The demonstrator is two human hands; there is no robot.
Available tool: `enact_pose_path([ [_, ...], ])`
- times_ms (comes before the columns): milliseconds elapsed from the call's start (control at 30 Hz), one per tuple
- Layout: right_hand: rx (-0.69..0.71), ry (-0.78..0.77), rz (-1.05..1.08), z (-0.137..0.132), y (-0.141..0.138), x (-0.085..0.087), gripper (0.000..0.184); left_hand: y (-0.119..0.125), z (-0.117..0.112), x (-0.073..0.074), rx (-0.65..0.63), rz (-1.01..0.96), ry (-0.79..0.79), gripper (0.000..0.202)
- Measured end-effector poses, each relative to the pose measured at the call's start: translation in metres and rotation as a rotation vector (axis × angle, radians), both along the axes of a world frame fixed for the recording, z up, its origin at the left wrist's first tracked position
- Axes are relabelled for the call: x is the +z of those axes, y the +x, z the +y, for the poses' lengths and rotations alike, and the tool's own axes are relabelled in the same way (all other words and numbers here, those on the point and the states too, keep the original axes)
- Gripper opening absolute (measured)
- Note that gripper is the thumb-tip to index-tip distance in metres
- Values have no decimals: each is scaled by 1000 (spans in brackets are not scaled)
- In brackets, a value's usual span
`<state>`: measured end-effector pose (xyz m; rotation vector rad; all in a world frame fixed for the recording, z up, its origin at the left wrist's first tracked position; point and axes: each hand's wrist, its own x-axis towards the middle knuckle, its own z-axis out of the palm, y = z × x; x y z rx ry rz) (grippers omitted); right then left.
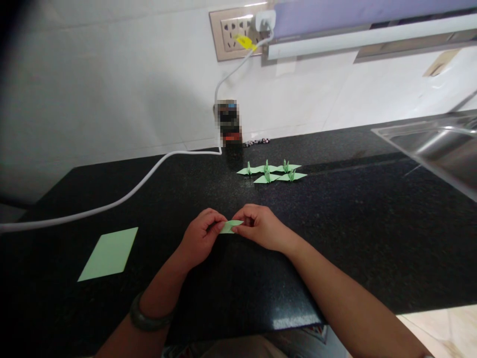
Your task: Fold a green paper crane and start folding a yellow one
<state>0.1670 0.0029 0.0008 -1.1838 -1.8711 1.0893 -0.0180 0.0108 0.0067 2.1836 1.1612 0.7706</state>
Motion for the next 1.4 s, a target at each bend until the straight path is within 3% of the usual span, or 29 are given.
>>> enact_pose_path([
  [267, 0, 75, -9, -1, -1, 0, 11, 0, -1, -4, -12, -22, -47, 12],
  [800, -6, 36, 35, 1, 0, -2, 16, 4, -5, 1, -48, -38, -46, 14],
  [1100, 28, -1, 85, -1, -1, 0, 17, 4, -5, 1, 6, -130, -90, 14],
  [1400, 19, 46, 78, -1, -2, 1, 16, 6, -5, 2, 4, -155, -106, 15],
])
